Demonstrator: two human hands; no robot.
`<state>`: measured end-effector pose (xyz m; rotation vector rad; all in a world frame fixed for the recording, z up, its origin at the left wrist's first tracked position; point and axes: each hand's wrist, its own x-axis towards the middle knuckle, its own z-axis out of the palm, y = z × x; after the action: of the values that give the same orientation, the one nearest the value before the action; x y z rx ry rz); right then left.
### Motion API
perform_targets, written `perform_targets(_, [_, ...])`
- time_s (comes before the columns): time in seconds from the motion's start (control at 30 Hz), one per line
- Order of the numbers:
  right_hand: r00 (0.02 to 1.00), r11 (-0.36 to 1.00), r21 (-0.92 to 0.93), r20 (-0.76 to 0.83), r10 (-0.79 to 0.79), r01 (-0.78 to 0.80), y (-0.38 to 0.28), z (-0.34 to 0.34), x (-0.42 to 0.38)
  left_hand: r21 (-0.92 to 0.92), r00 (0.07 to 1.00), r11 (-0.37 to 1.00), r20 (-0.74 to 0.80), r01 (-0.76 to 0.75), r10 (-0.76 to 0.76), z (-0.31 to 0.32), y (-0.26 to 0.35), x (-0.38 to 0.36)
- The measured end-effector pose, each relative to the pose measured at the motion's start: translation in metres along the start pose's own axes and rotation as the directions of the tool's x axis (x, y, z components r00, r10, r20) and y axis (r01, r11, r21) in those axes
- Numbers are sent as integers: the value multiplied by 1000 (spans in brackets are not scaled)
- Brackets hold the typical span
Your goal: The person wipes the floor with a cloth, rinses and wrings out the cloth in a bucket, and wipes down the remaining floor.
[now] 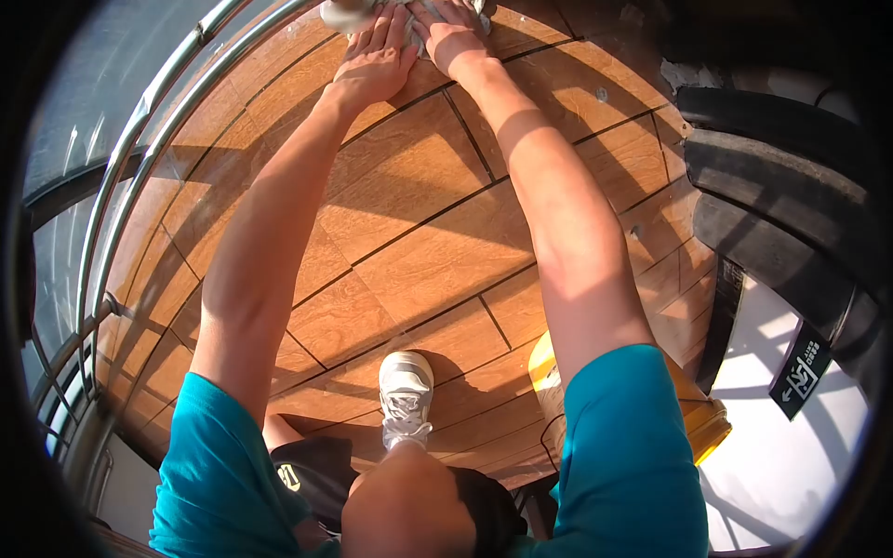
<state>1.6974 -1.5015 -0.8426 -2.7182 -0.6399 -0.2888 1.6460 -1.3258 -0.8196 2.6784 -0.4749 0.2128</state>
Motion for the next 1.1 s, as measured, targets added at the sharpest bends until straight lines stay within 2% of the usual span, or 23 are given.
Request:
perform_targets(0.07, [995,983,-152,16,-103,105,5,12,2,-27,999,999,10,-37,38,-4,-5,-1])
perform_targets(0.1, [995,984,-147,16,-103,104,0,7,2,-24,999,999,13,-36,37,-5,-5,0])
perform_targets(0.17, [1000,983,-183,-26,-2,-3,-18,-7,-3,-7,995,999,81,52,-51,-5,0,-6])
perform_targets(0.2, [995,997,-49,-78,57,-61,-21,-5,-6,11,997,998,55,59,-59,-3,2,-9])
perform_targets(0.23, [996,997,-48,-70,57,-60,-34,-21,-7,8,996,998,60,65,-65,-4,-1,-12])
perform_targets(0.27, [959,977,-109,201,201,-182,-49,-39,-15,21,1000,1000,-9,-6,6,-4,-4,-20])
perform_targets(0.3, [828,942,-198,450,334,-272,-64,-49,-22,41,995,997,-75,-69,72,-8,-7,-31])
perform_targets(0.33, [985,991,-110,-164,57,-76,-69,-26,-48,-68,996,996,-74,-57,52,-21,-8,-47])
perform_targets(0.37, [987,992,-96,-149,66,-81,-67,-8,-71,-68,998,997,-54,-46,42,-35,-6,-65])
perform_targets(0.43, [995,992,-75,-26,99,-101,-112,-41,-98,-27,997,997,-5,-71,71,-58,-4,-100])
perform_targets(0.47, [999,998,56,-23,22,-21,-121,-39,-107,16,989,990,-38,-140,140,-55,-9,-118])
perform_targets(0.5, [997,986,148,22,74,-77,-139,-39,-125,15,990,991,-40,-133,134,-60,-11,-137])
perform_targets(0.53, [993,982,156,66,94,-104,-159,-40,-139,-4,993,994,18,-113,113,-70,-9,-164])
perform_targets(0.7, [956,953,274,292,42,-125,-279,-52,-220,-48,961,993,259,108,-92,-133,6,-315])
perform_targets(0.77, [933,942,314,360,-7,-114,-321,-57,-245,47,912,969,330,241,-243,-146,17,-375])
perform_targets(0.8, [919,940,327,391,-41,-97,-340,-58,-257,48,896,961,352,273,-272,-153,19,-404])
perform_targets(0.87, [896,914,403,424,-134,-53,-368,-54,-280,62,891,948,325,313,-316,-164,29,-458])
perform_targets(0.97, [860,926,354,425,-282,129,-397,-55,-297,29,921,943,205,333,-332,-173,36,-512])
perform_targets(1.03, [866,907,410,413,-282,100,-398,-56,-292,35,906,934,232,356,-355,-178,33,-510])
perform_targets(1.1, [825,919,357,459,-329,167,-392,-51,-283,29,904,946,287,321,-316,-182,19,-502])
